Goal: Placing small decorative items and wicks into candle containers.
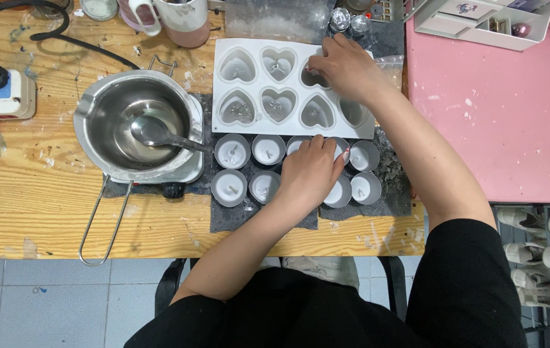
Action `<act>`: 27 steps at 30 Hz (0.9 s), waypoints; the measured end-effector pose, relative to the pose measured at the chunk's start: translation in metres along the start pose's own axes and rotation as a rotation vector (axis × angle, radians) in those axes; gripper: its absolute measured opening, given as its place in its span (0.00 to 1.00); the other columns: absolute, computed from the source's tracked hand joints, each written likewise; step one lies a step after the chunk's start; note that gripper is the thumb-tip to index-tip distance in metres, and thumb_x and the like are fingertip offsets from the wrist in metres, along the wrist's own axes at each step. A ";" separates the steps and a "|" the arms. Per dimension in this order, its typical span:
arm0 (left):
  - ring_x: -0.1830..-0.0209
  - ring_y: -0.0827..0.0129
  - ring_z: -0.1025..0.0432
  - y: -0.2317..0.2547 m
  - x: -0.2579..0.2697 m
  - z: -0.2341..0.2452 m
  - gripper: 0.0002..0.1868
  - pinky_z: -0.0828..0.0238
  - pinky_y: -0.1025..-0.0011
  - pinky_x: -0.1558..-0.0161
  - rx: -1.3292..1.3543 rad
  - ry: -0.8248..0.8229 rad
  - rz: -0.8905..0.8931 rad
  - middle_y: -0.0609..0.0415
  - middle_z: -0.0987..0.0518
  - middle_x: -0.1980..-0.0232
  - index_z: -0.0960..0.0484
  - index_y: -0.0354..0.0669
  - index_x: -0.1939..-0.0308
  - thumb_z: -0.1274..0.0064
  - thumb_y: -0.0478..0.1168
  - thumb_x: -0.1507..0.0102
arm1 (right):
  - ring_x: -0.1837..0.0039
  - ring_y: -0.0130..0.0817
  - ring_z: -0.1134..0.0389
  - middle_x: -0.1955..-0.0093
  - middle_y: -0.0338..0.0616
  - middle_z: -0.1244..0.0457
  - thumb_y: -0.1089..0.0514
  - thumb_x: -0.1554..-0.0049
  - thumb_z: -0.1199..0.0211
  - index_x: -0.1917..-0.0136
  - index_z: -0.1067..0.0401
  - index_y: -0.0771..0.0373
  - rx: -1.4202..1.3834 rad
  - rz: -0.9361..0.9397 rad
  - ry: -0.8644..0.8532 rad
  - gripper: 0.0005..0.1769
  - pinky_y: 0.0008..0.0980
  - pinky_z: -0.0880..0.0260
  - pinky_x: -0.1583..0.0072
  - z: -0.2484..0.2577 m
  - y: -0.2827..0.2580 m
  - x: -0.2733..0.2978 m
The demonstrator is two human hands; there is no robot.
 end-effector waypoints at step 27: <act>0.60 0.52 0.24 -0.001 -0.002 -0.002 0.17 0.24 0.55 0.66 0.001 -0.040 0.025 0.45 0.23 0.58 0.21 0.37 0.59 0.48 0.49 0.33 | 0.39 0.49 0.38 0.45 0.49 0.39 0.59 0.33 0.33 0.47 0.31 0.63 -0.045 -0.024 0.170 0.08 0.46 0.36 0.39 0.083 0.004 0.028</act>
Point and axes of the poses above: each hand's wrist, its own x-axis away from the middle knuckle, its own z-axis out of the back of the hand, y = z × x, the point moved 10 cm from there along -x, towards the middle knuckle
